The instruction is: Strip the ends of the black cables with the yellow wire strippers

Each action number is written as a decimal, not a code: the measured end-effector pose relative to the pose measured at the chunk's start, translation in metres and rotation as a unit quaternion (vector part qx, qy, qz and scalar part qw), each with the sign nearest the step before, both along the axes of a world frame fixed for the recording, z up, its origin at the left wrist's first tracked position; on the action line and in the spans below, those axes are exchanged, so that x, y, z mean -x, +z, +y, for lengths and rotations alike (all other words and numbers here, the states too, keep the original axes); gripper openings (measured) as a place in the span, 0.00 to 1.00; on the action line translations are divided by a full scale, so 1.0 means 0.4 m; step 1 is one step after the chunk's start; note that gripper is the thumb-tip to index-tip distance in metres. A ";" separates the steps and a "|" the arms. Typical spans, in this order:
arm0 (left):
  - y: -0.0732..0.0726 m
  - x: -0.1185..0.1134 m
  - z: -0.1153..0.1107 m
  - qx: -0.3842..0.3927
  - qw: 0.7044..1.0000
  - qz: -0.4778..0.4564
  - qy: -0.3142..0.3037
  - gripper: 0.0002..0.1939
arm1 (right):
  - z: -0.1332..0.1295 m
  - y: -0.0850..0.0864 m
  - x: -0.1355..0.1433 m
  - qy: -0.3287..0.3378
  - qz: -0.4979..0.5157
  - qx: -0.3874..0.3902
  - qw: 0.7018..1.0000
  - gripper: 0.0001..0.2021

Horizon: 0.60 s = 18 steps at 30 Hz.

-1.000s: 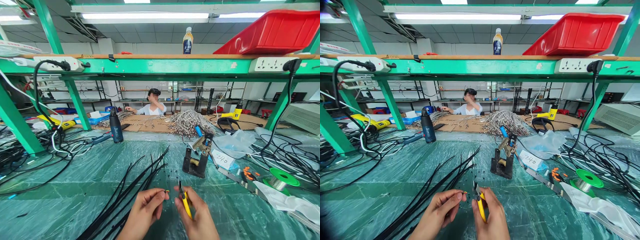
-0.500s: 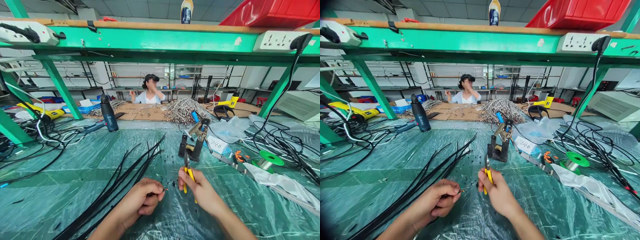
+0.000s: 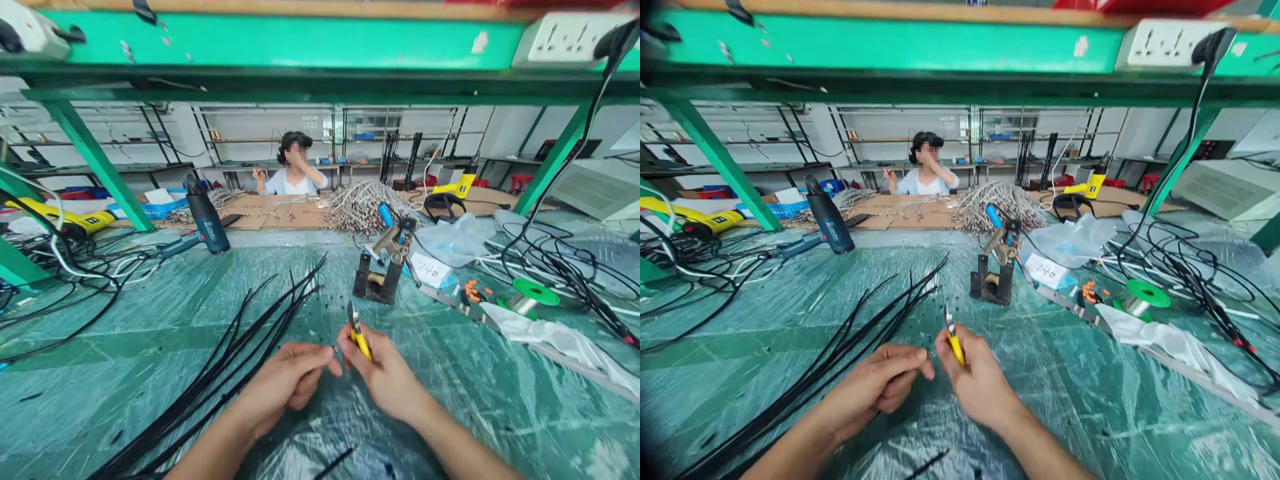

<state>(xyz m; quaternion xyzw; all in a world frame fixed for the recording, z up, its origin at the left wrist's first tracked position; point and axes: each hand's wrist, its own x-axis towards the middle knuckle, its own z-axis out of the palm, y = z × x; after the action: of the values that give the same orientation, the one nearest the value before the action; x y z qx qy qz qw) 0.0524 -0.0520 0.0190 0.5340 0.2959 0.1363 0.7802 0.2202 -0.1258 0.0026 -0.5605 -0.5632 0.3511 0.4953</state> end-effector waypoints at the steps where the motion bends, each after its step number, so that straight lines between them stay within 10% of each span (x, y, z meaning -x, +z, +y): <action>1: 0.002 -0.002 0.000 -0.012 1.000 0.006 0.002 0.14 | 0.005 -0.005 -0.009 -0.016 0.003 0.004 1.000 0.14; 13: -0.003 -0.005 0.006 -0.239 0.957 0.033 0.160 0.13 | 0.002 -0.010 -0.006 -0.045 -0.093 0.003 0.995 0.06; 18: 0.001 -0.003 0.003 -0.178 0.974 0.020 0.140 0.15 | -0.007 -0.021 0.005 -0.036 -0.154 -0.009 0.987 0.02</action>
<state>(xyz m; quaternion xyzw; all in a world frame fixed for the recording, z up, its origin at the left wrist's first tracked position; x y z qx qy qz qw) 0.0537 -0.0508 0.0194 0.6204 0.3540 0.2842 0.6395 0.2182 -0.1288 -0.0058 -0.6233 -0.6154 0.2374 0.4200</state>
